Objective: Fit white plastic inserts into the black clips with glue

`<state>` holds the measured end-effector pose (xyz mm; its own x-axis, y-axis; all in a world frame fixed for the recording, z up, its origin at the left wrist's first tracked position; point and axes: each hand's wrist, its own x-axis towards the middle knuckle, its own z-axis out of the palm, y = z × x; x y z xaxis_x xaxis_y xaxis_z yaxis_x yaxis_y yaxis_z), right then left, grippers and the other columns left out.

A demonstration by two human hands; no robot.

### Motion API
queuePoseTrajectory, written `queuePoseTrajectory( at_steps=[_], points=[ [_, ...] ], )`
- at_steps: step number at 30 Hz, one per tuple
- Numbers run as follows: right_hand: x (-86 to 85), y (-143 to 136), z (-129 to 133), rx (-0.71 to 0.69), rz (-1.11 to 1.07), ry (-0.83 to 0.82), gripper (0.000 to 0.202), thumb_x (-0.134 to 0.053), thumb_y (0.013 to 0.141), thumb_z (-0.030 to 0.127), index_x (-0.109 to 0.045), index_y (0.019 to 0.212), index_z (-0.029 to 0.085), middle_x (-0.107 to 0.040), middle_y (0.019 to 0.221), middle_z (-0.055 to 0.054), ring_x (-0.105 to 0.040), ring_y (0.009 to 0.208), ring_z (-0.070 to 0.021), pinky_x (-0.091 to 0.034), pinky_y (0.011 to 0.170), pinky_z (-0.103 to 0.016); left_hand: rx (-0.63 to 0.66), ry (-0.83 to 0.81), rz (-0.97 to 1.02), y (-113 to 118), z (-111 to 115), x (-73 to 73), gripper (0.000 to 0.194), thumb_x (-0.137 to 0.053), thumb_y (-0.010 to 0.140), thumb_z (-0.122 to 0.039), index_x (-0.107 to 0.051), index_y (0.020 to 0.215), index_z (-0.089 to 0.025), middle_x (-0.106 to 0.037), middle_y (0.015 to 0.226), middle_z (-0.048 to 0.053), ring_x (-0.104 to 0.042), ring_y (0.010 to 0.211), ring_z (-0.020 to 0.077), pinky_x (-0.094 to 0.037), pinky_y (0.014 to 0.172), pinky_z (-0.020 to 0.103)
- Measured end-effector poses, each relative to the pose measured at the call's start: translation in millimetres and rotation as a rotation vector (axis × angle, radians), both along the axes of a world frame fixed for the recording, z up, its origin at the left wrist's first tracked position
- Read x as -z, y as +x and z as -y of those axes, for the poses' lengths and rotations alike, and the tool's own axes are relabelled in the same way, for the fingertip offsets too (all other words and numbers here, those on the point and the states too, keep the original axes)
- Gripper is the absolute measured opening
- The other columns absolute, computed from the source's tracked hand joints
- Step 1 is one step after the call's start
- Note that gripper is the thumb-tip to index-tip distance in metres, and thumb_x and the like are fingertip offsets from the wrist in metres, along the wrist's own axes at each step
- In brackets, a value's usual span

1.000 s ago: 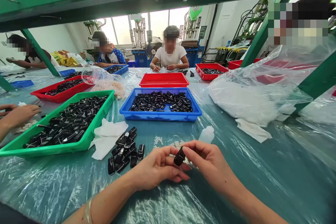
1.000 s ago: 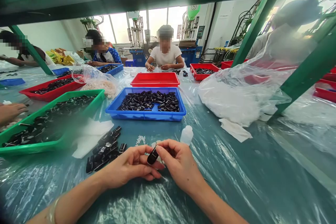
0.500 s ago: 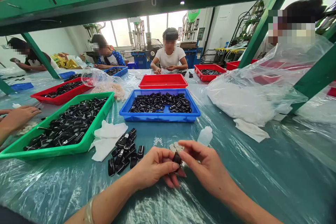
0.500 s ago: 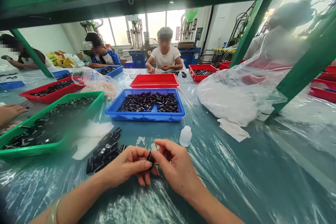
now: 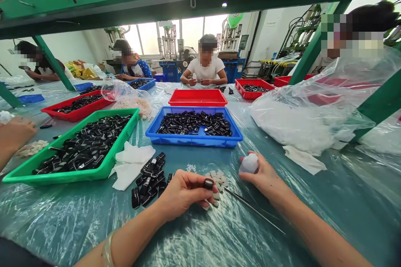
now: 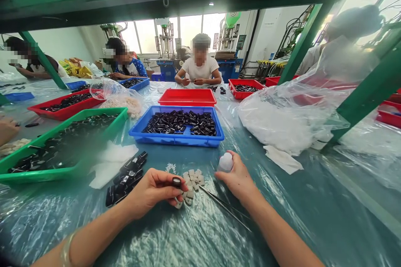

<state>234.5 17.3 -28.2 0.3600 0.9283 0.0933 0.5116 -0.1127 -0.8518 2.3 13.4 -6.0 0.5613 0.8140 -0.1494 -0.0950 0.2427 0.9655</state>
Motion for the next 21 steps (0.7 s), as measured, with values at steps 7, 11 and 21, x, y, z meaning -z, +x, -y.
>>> queuePoseTrajectory(
  at_steps=[7,11,21],
  points=[
    [-15.7,-12,12,-0.226,0.108,0.116,0.029,-0.061,0.070,0.026,-0.058,0.099,0.020,-0.068,0.096,-0.005,-0.063,0.082,-0.0228,-0.049,0.072,-0.036,0.114,-0.083,-0.004,0,2,2.3,0.030,-0.076,0.061,-0.028,-0.072,0.083,-0.009,-0.070,0.073,0.010,-0.063,0.053,0.0127,-0.049,0.051,0.022],
    [-27.9,-22,25,-0.352,0.424,0.389,0.027,-0.054,0.075,0.015,-0.061,0.101,0.023,-0.068,0.094,-0.005,-0.059,0.088,-0.0241,-0.046,0.072,-0.037,0.172,-0.082,-0.016,-2,2,1.2,0.026,-0.075,0.062,-0.029,-0.072,0.078,-0.009,-0.070,0.073,0.009,-0.063,0.054,0.0130,-0.049,0.051,0.022],
    [-33.7,-33,36,-0.377,0.909,0.674,0.046,-0.038,0.076,-0.004,-0.061,0.106,0.021,-0.069,0.100,-0.003,-0.054,0.095,-0.0209,-0.038,0.078,-0.035,0.235,-0.079,-0.043,-2,3,-0.8,0.024,-0.074,0.064,-0.029,-0.072,0.076,-0.008,-0.068,0.067,0.007,-0.061,0.052,0.0115,-0.047,0.050,0.020]
  ],
)
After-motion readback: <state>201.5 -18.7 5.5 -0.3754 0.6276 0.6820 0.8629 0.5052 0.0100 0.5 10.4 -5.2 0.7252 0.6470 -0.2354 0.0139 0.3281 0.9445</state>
